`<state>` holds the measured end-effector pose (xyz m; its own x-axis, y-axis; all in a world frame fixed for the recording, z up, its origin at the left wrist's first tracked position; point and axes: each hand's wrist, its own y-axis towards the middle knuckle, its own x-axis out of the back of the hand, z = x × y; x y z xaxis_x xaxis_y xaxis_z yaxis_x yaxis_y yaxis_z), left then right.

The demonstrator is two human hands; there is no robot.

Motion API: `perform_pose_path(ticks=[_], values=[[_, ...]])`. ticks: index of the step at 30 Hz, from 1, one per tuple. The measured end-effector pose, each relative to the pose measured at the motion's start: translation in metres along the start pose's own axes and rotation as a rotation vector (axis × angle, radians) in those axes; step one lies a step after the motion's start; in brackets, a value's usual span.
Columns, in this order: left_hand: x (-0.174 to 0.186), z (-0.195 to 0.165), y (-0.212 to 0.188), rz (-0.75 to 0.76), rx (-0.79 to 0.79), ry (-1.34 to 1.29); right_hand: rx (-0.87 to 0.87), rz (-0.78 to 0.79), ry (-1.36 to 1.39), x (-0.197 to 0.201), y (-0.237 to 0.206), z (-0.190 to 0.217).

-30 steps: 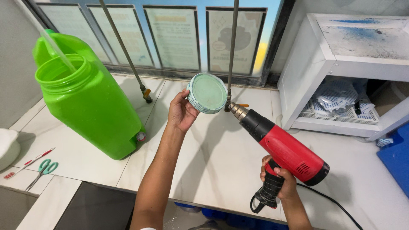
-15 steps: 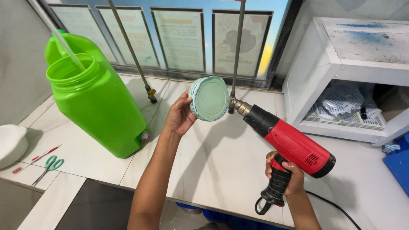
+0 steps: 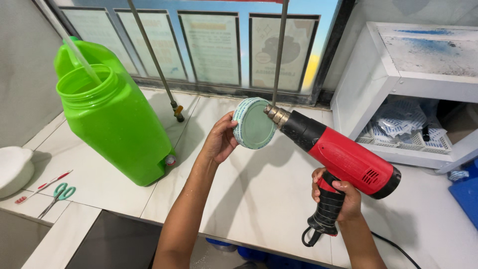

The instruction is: The person washes a green plastic jerrycan and its lid with soap and water, using a sponge and toothbrush. They rinse the container, cut a label with scissors, and apply the label to the jerrycan using a heat gun. The person then places the jerrycan among other containers.

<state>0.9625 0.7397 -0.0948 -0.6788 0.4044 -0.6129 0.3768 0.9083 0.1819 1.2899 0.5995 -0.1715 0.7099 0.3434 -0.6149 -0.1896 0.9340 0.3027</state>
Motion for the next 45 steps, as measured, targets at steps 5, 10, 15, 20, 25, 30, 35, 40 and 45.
perform_pose_path(ticks=[5,10,15,20,25,30,35,40,45], values=[[-0.008,0.008,0.007,0.001,0.016,0.039,-0.028,-0.003,-0.055,-0.008,-0.004,0.005],[-0.008,0.02,0.017,-0.035,-0.037,0.013,-0.052,-0.005,-0.131,-0.018,-0.009,0.008],[-0.004,0.044,0.029,-0.078,-0.153,-0.01,-0.053,-0.084,-0.248,-0.034,-0.015,0.011],[0.007,0.071,0.042,-0.174,-0.284,-0.08,-0.025,-0.164,-0.351,-0.051,-0.018,0.005],[0.015,0.077,0.048,-0.274,-0.337,-0.161,-0.023,-0.25,-0.404,-0.065,-0.02,-0.007],[0.011,0.073,0.047,-0.308,-0.376,-0.164,-0.004,-0.28,-0.502,-0.071,-0.024,-0.013],[0.01,0.066,0.046,-0.307,-0.405,-0.179,-0.024,-0.332,-0.577,-0.071,-0.03,-0.02],[0.015,0.062,0.049,-0.326,-0.405,-0.231,-0.102,-0.378,-0.616,-0.061,-0.035,-0.036],[0.021,0.059,0.052,-0.303,-0.402,-0.236,-0.17,-0.401,-0.61,-0.049,-0.035,-0.055]])
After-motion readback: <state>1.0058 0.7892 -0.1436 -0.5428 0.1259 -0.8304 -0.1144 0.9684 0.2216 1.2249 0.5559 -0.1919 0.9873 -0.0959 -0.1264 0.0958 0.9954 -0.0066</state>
